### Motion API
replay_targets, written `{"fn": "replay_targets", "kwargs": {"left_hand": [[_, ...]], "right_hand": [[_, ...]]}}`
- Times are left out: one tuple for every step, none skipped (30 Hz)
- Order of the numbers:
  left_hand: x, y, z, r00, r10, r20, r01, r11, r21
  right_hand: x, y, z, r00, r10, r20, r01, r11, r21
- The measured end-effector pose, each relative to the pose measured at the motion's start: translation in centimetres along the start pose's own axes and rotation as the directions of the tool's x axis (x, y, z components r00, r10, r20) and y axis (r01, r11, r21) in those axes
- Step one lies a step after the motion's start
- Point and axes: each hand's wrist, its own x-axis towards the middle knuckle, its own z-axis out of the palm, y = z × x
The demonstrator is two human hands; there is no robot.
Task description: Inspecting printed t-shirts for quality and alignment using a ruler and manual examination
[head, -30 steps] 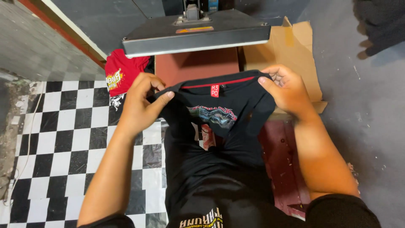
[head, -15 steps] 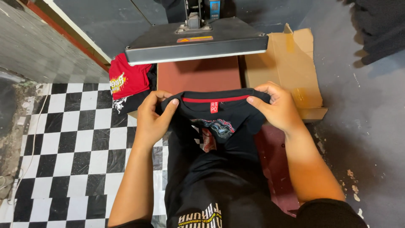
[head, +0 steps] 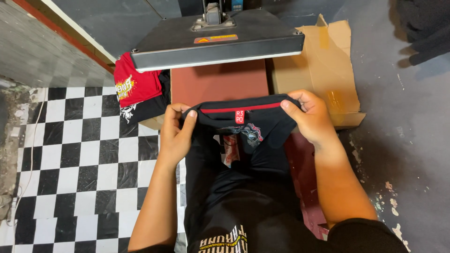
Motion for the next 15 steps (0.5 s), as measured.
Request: {"fn": "replay_targets", "kwargs": {"left_hand": [[0.1,-0.6,0.2,1.0,-0.001,-0.001,0.001,1.0,-0.001],[0.0,-1.3,0.4,1.0,-0.001,0.021,0.002,0.999,-0.046],[-0.2,-1.9,0.5,0.999,0.001,0.043,0.003,0.996,-0.09],[-0.2,-1.7,0.4,0.999,-0.002,0.046,0.006,0.996,-0.09],[-0.3,-1.5,0.2,0.993,-0.019,0.118,0.02,1.0,-0.006],[-0.2,-1.2,0.2,0.982,-0.038,0.185,0.025,0.997,0.076],[-0.1,-1.5,0.2,0.982,-0.038,0.185,0.025,0.997,0.075],[-0.1,-1.7,0.1,0.979,-0.003,0.202,-0.018,0.995,0.101],[-0.1,-1.9,0.0,0.975,0.032,0.221,-0.061,0.99,0.126],[-0.1,-1.6,0.3,0.975,0.033,0.218,-0.062,0.99,0.127],[-0.2,-1.3,0.5,0.971,0.059,0.233,-0.061,0.998,0.001],[-0.2,-1.0,0.8,0.966,0.087,0.245,-0.057,0.99,-0.126],[-0.5,-2.1,1.2,0.966,0.088,0.243,-0.059,0.99,-0.126],[-1.0,-3.2,1.6,0.98,-0.015,0.197,0.073,0.954,-0.291],[-1.4,-4.3,2.0,0.978,-0.125,0.168,0.189,0.873,-0.45]], "right_hand": [[0.3,0.3,-0.1,1.0,0.001,0.001,-0.001,1.0,-0.001],[0.3,0.7,-0.2,1.0,0.001,0.003,-0.001,1.0,0.02],[0.3,1.0,-0.3,1.0,0.001,0.006,-0.002,0.999,0.041],[0.2,0.8,0.0,1.0,0.005,0.004,-0.005,0.999,0.042],[0.1,0.6,0.2,1.0,0.0,0.017,-0.001,0.999,0.046],[0.2,0.3,0.4,0.999,-0.008,0.031,0.006,0.999,0.05],[0.2,0.1,0.5,0.999,-0.008,0.031,0.007,0.999,0.049],[0.1,0.0,0.7,0.999,-0.016,0.035,0.014,0.999,0.041],[0.1,-0.2,0.9,0.999,-0.023,0.038,0.022,0.999,0.033],[-0.1,-0.3,1.0,0.999,-0.025,0.041,0.024,0.999,0.033],[-0.2,-0.4,1.1,0.999,-0.029,0.045,0.029,1.0,-0.001],[-0.4,-0.5,1.1,0.998,-0.034,0.048,0.036,0.999,-0.036],[-0.2,-0.6,1.4,0.998,-0.036,0.05,0.038,0.999,-0.036],[-0.4,-0.7,1.7,0.998,-0.041,0.055,0.044,0.998,-0.045],[-0.6,-0.7,1.9,0.997,-0.046,0.061,0.05,0.997,-0.055]]}}
